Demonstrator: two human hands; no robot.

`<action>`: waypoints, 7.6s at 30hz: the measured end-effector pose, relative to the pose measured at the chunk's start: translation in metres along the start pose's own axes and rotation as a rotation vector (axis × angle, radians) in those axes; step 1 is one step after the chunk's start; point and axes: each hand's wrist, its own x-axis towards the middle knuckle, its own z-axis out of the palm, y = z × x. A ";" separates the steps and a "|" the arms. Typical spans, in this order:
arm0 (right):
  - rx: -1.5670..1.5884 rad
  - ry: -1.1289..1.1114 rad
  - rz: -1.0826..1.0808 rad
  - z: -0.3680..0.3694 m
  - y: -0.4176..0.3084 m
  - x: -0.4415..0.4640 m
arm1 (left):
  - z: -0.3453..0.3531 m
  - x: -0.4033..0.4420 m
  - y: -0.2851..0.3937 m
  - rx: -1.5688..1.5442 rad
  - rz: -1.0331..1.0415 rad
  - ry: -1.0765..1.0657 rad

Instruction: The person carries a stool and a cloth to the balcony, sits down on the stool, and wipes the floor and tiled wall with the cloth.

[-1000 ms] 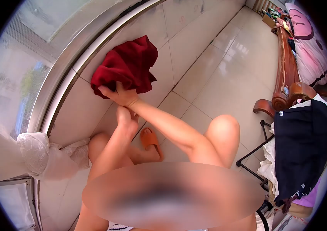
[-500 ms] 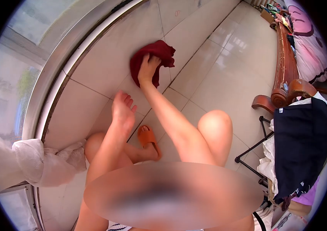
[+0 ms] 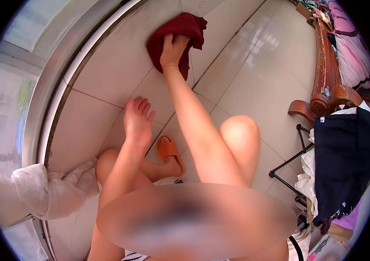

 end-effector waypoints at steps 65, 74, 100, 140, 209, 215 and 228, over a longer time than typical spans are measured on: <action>0.130 0.002 0.695 -0.003 -0.044 -0.062 | 0.019 0.013 -0.006 0.053 -0.128 0.141; -0.135 -0.205 -0.127 -0.010 -0.046 -0.150 | -0.074 -0.014 -0.017 -0.041 -0.120 0.106; -0.106 0.187 0.635 -0.043 0.094 -0.068 | 0.000 -0.003 -0.013 0.090 -0.101 -0.078; 0.064 0.173 1.452 -0.030 0.000 -0.155 | -0.003 0.016 -0.015 -0.103 -0.234 0.111; -0.329 -0.912 -0.390 0.001 -0.207 -0.229 | -0.128 -0.102 0.001 -0.543 0.027 -0.197; -0.118 -0.858 -0.210 -0.010 -0.212 -0.238 | -0.130 -0.127 -0.004 -0.255 -0.016 -0.032; -0.174 -0.765 -0.131 0.004 -0.212 -0.251 | -0.174 -0.153 0.017 -0.079 0.016 0.002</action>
